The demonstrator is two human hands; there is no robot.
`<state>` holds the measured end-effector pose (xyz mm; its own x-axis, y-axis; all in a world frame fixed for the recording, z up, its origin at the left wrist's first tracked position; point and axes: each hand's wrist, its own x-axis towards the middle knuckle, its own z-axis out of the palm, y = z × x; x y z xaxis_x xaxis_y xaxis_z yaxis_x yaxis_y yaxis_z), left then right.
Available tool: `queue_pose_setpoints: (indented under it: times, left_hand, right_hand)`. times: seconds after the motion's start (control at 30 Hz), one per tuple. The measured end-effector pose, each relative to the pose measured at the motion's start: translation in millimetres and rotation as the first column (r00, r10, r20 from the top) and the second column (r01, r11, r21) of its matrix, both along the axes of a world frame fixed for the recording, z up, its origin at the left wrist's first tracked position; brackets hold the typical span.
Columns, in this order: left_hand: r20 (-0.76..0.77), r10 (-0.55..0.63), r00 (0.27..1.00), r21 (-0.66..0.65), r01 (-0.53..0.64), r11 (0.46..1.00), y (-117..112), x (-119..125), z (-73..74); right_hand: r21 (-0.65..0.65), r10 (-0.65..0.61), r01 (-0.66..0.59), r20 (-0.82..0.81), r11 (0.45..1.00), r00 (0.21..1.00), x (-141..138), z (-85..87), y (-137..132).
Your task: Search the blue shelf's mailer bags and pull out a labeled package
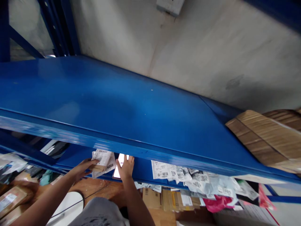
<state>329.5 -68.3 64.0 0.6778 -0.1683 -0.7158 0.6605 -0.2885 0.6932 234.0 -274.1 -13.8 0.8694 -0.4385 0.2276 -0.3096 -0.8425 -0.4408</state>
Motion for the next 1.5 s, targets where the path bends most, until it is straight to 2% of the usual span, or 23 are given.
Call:
queue_pose_setpoints:
  times: [0.07, 0.2, 0.3, 0.47, 0.57, 0.7, 0.87, 1.1, 1.23, 1.33, 1.5]
  left_hand:
    - [-0.035, 0.035, 0.999, 0.009, -0.035, 0.999, -3.2, 3.4, -4.8]
    - [-0.064, 0.065, 0.996, 0.0, -0.066, 0.998, -10.8, 7.5, -9.9]
    - [-0.056, 0.08, 0.995, 0.003, -0.08, 0.997, -17.3, 7.7, -6.3]
    - [-0.003, 0.108, 0.994, 0.007, -0.108, 0.994, -23.9, 7.3, -0.5]
    - [-0.003, 0.144, 0.99, 0.025, -0.144, 0.989, -25.5, 9.4, -2.4]
    - [-0.062, 0.138, 0.989, -0.083, -0.142, 0.986, -28.8, 12.2, -4.9]
    - [-0.123, 0.152, 0.981, -0.226, -0.177, 0.958, -27.9, 9.1, -5.9]
    - [-0.096, 0.283, 0.954, -0.399, -0.298, 0.867, -5.7, -1.9, -8.8]
    - [-0.093, 0.308, 0.947, -0.469, -0.315, 0.825, 1.5, -10.9, -14.6]
    - [-0.092, 0.336, 0.937, -0.51, -0.334, 0.793, 3.3, -15.7, -20.1]
    - [-0.123, 0.402, 0.907, -0.545, -0.4, 0.737, 6.2, -17.4, -25.8]
  right_hand:
    - [0.04, -0.037, 0.034, 0.096, 0.999, 0.995, -10.8, -7.7, -3.9]
    - [0.04, 0.015, -0.023, 0.187, 0.999, 0.982, -31.6, -19.2, -6.2]
    - [0.039, 0.024, -0.031, 0.161, 0.999, 0.987, -37.6, -18.2, -4.0]
    - [0.019, -0.015, 0.014, 0.042, 1.0, 0.999, -30.3, -10.0, -2.3]
    - [0.029, -0.039, 0.037, 0.068, 0.999, 0.997, -28.1, -13.5, -1.7]
    - [-0.011, -0.036, 0.038, 0.139, 0.999, 0.99, -34.4, -24.6, 2.4]
    - [-0.022, 0.001, 0.002, 0.12, 1.0, 0.993, -43.4, -27.9, 5.7]
    - [0.037, 0.038, -0.04, 0.048, 0.998, 0.998, -40.9, -12.8, 0.9]
    - [0.019, 0.019, -0.018, -0.041, 1.0, 0.999, -22.5, 3.2, -0.6]
    - [-0.015, 0.045, -0.046, -0.076, 0.999, 0.996, -6.2, 12.2, -0.3]
    - [0.039, 0.074, -0.068, -0.192, 0.997, 0.979, 5.1, 22.0, 3.1]
